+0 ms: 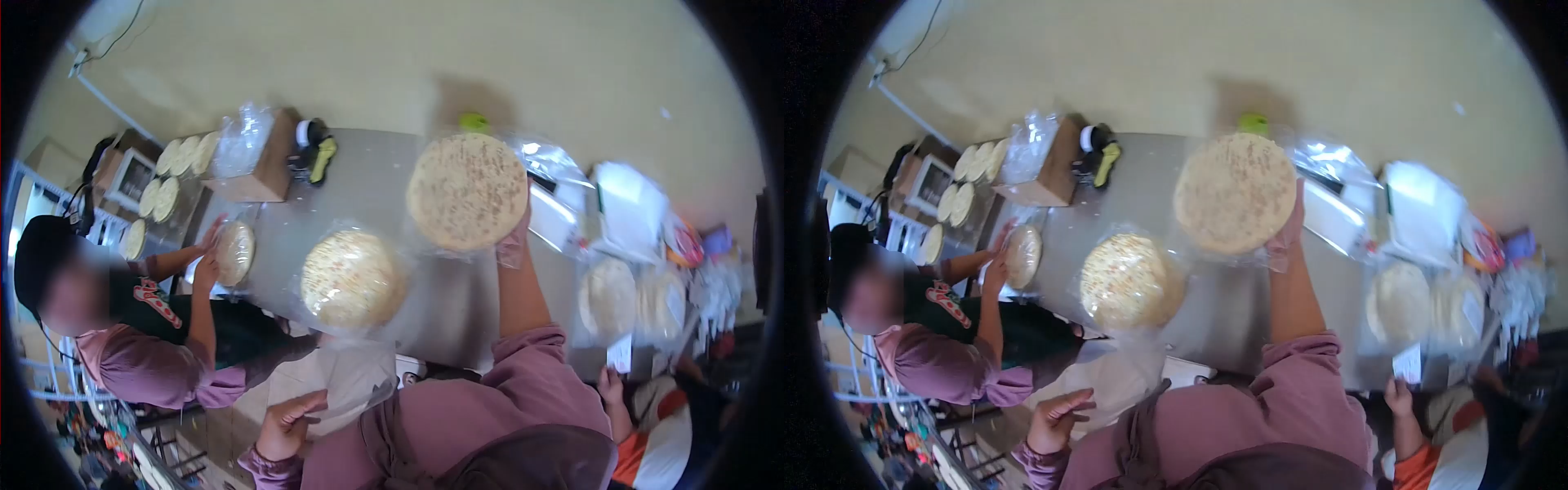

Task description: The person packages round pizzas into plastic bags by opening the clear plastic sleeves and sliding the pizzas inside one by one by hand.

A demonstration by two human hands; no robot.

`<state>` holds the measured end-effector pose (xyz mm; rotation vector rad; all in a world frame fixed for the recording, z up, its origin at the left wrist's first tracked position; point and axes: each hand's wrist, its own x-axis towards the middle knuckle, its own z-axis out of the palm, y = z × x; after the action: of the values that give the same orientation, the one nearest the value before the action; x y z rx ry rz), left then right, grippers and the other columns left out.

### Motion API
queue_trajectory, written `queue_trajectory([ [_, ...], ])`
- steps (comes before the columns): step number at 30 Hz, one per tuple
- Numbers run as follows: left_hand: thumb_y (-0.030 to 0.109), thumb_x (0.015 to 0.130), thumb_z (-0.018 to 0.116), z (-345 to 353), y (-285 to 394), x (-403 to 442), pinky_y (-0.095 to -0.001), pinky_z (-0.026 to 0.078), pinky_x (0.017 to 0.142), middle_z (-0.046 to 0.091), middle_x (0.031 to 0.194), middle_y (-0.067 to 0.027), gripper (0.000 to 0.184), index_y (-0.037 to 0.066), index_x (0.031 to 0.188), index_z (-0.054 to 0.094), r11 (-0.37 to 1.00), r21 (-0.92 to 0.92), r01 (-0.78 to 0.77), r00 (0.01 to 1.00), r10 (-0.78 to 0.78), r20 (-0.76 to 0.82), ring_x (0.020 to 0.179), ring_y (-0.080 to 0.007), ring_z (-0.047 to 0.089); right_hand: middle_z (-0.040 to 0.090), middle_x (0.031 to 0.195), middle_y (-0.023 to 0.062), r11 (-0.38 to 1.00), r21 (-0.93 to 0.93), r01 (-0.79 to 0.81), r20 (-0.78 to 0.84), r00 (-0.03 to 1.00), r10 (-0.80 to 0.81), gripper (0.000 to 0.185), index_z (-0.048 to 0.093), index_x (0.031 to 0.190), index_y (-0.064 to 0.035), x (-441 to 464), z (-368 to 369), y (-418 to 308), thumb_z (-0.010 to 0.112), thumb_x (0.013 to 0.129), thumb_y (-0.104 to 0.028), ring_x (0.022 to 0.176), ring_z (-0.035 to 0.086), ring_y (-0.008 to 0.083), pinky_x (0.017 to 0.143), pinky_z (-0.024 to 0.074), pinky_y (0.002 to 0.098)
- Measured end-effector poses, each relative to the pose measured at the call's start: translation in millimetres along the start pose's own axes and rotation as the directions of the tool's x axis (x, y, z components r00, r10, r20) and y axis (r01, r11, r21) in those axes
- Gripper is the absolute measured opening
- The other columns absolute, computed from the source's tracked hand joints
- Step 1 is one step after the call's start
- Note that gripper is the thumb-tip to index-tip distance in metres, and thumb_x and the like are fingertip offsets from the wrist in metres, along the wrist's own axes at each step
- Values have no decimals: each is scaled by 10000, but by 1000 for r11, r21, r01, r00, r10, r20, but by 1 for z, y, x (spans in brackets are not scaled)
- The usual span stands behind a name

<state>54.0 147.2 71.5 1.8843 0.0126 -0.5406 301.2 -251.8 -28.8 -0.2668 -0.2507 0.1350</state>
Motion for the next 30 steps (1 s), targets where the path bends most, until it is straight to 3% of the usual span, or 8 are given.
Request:
queue_trajectory([
  [2,-208,653,291,4,1,5,-285,514,778,568,1164,-138,629,50,1154,570,996,3,-91,994,91,65,1009,-220,591,378,1358,146,950,37,309,-34,951,-308,655,386,1325,-103,-46,-4,7,289,877,-571,1241,365,316,1025,302,491],
  [3,-209,653,296,6,4,9,-283,515,771,573,1155,-142,627,49,1156,567,988,54,-148,985,142,98,1002,-219,595,378,1358,146,943,19,333,-32,943,-332,655,386,1325,-103,-71,-2,2,289,877,-571,1241,365,316,1025,302,491],
  [7,-204,658,324,25,18,25,-280,520,736,594,1105,-163,611,44,1166,554,924,193,-331,934,292,206,976,-219,606,391,1352,130,937,25,348,-178,924,-339,642,387,1324,-112,-164,18,2,294,879,-566,1231,382,308,1010,322,492],
  [10,-188,663,361,52,38,50,-284,486,800,595,1092,-179,582,31,1172,541,855,239,-460,882,409,233,977,-230,604,400,1348,117,929,42,367,-293,894,-340,633,388,1323,-120,-236,39,12,297,881,-563,1224,396,302,1000,337,493],
  [15,-178,664,396,121,68,112,-304,456,851,560,1132,-206,567,2,1191,508,682,281,-675,737,645,201,990,-269,597,404,1344,118,932,23,361,-312,889,-336,612,388,1321,-115,-326,41,-7,312,886,-539,1218,403,295,994,349,481],
  [18,-157,676,399,161,82,146,-324,444,887,534,1163,-207,575,18,1218,479,654,314,-688,725,634,268,1045,-314,556,408,1341,118,942,25,334,-327,893,-308,598,389,1320,-112,-358,40,-17,322,889,-521,1214,408,290,989,357,471],
  [20,-118,697,396,186,79,173,-353,429,913,496,1215,-195,569,33,1243,448,336,467,-818,521,777,353,1086,-337,506,410,1339,118,946,28,322,-338,894,-294,588,389,1319,-110,-378,38,-19,329,891,-509,1212,412,287,986,363,465],
  [30,-76,716,388,248,52,212,-376,431,899,418,1321,-116,610,100,1300,377,313,464,-829,552,598,582,1099,-331,489,420,1329,120,964,138,226,-427,892,-148,541,389,1313,-100,-344,21,29,364,902,-450,1198,429,271,971,392,434],
])
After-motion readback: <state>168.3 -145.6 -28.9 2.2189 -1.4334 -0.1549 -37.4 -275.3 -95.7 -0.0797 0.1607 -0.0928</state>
